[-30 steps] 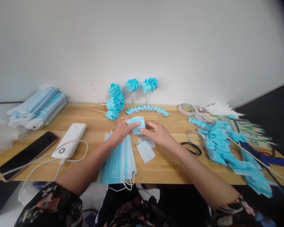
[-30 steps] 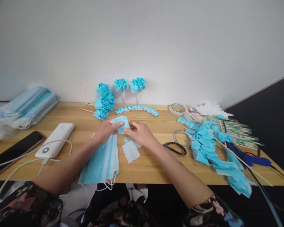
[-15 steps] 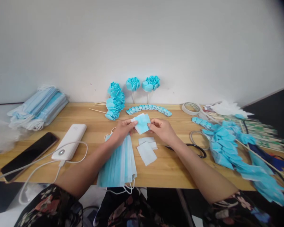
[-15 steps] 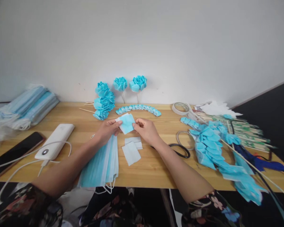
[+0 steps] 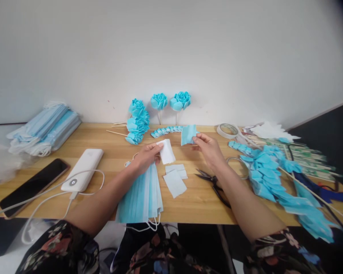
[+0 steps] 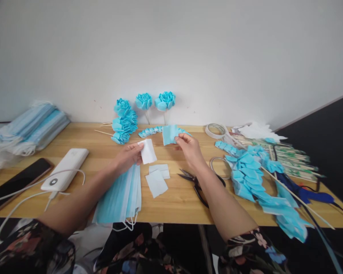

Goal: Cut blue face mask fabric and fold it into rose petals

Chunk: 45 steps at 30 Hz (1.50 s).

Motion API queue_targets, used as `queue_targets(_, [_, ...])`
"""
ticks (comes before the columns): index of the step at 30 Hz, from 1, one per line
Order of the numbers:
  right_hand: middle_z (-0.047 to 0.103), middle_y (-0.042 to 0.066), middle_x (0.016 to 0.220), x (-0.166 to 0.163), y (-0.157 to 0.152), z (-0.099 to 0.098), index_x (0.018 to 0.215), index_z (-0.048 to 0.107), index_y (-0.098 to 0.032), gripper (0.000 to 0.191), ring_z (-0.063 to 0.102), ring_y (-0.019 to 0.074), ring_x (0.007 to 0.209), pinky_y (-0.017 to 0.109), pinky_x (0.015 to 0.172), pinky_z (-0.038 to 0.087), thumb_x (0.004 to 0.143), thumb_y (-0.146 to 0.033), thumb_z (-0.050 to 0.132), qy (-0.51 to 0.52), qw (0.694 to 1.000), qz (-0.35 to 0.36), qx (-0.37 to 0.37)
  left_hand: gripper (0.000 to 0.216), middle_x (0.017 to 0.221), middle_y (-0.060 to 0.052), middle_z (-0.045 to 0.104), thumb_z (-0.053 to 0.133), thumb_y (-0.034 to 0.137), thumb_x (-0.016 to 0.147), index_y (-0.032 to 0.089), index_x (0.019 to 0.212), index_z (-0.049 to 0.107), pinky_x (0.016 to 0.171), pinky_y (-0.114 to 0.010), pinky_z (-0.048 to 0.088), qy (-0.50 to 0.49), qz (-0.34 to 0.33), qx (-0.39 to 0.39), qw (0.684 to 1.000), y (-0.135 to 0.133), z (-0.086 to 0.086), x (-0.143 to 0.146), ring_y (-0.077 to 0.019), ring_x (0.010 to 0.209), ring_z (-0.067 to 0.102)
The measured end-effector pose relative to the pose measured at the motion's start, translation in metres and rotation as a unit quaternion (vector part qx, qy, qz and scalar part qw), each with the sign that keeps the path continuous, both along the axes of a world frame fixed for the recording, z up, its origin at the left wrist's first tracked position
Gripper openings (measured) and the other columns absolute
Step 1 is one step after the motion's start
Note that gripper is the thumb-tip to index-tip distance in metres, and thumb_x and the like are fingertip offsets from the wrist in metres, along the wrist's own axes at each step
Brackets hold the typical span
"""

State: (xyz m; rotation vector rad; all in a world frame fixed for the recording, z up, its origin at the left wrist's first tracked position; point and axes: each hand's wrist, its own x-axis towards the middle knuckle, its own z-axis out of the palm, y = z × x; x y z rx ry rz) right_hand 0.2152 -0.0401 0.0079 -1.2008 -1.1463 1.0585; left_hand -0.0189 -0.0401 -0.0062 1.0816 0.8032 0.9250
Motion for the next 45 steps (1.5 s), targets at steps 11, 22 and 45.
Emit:
queue_targets(11, [0.067,0.000,0.078,-0.010,-0.006,0.002,0.081,0.069,-0.020,0.026,0.060,0.0129,0.068,0.026,0.059,0.055,0.065,-0.040,0.075,0.022,0.998,0.059,-0.017,0.050,0.081,-0.003,0.071,0.074,0.036,0.073,0.020,0.120,0.062,0.049,-0.020,0.042,0.161,-0.095,0.103,0.977,-0.008,-0.004,0.004,-0.0101,0.056,0.059])
queue_targets(22, [0.068,0.000,0.077,-0.015,-0.010,-0.002,0.084,0.071,-0.020,0.027,0.062,0.0136,0.069,0.027,0.062,0.056,0.069,-0.041,0.075,0.018,0.994,0.104,-0.023,0.043,0.098,-0.008,0.071,0.075,0.042,0.073,0.016,0.107,0.069,0.063,-0.026,0.052,0.084,-0.004,0.057,0.995,-0.005,0.001,0.006,-0.0135,0.073,0.063])
queue_targets(45, [0.068,0.000,0.076,-0.028,-0.021,0.001,0.076,0.071,-0.020,0.019,0.057,0.0117,0.062,0.028,0.063,0.052,0.069,-0.037,0.075,-0.027,0.995,0.097,-0.012,0.036,0.066,0.000,0.061,0.076,0.045,0.070,0.013,0.070,0.061,0.053,-0.022,0.043,0.040,0.013,0.010,0.999,-0.001,0.001,0.001,-0.0087,0.056,0.054])
